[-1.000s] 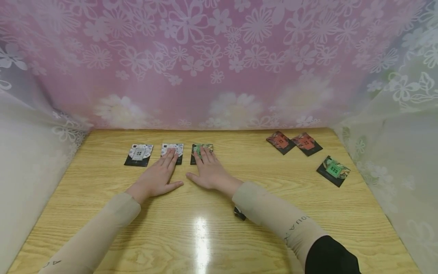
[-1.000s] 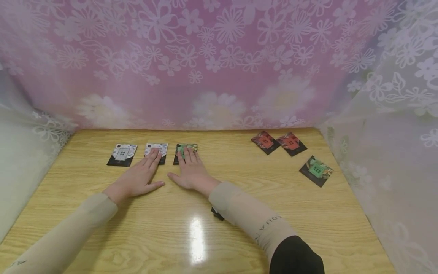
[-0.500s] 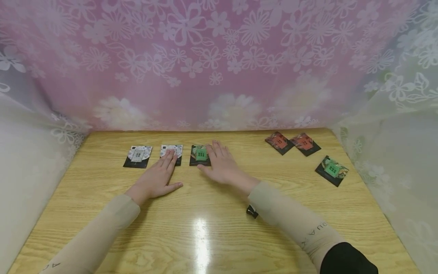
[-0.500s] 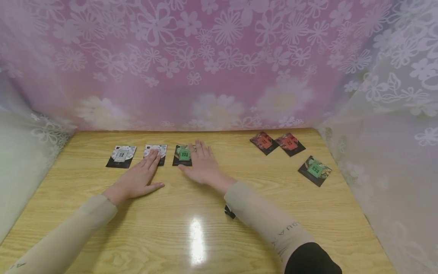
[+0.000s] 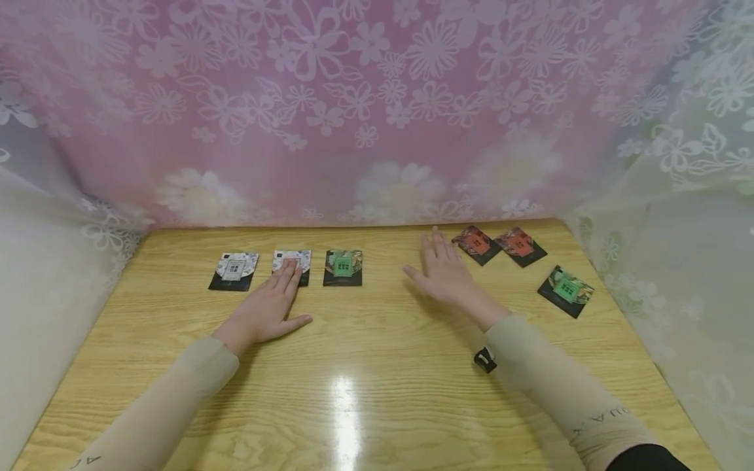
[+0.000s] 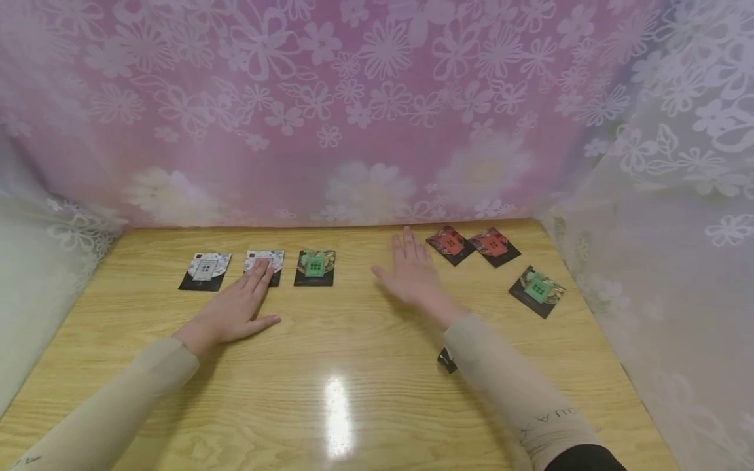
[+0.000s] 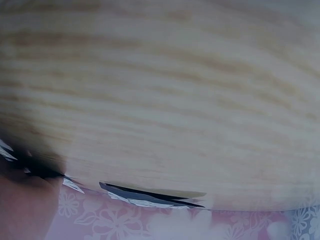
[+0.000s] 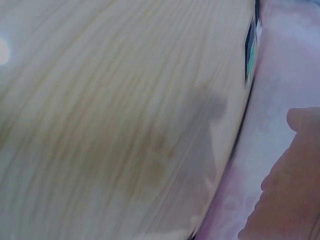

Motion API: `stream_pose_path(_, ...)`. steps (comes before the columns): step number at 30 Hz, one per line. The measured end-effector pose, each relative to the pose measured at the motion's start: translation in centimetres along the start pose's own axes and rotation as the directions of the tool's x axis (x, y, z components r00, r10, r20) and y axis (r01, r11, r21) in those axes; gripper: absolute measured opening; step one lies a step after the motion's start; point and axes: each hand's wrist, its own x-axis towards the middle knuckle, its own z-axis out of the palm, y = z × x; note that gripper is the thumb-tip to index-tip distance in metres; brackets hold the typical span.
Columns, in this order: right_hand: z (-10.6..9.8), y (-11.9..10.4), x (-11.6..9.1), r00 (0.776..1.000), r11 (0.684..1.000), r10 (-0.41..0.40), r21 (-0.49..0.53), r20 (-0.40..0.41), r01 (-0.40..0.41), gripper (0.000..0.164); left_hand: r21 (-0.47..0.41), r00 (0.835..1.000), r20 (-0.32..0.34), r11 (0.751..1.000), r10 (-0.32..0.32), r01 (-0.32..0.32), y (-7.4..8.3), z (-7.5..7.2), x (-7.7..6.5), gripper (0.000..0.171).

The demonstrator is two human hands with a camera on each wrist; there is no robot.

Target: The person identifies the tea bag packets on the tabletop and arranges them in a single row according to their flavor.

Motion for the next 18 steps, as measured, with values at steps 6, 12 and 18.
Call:
stream_pose_path(6, -0.9, 4.6, -1.3, 0.998, 0.998, 0.066, -0.017, -0.019, -0.066, 0.094, 0.004, 1.0, 0.0, 1.0, -0.006, 0.006, 0.0, 0.0, 0.0, 0.105)
stream_pose_path(12, -2.2, 8.4, -3.6, 0.989, 0.989, 0.145, -0.019, 0.009, -0.144, 0.097, 0.011, 1.0, 0.011, 1.0, -0.012, 0.012, 0.0, 0.0, 0.0, 0.105)
stream_pose_path(18, -3.2, 12.7, -6.3, 0.978, 0.978, 0.208, 0.019, 0.021, -0.209, 0.101, 0.007, 1.0, 0.012, 1.0, -0.012, 0.012, 0.2, -0.1, -0.1, 0.105)
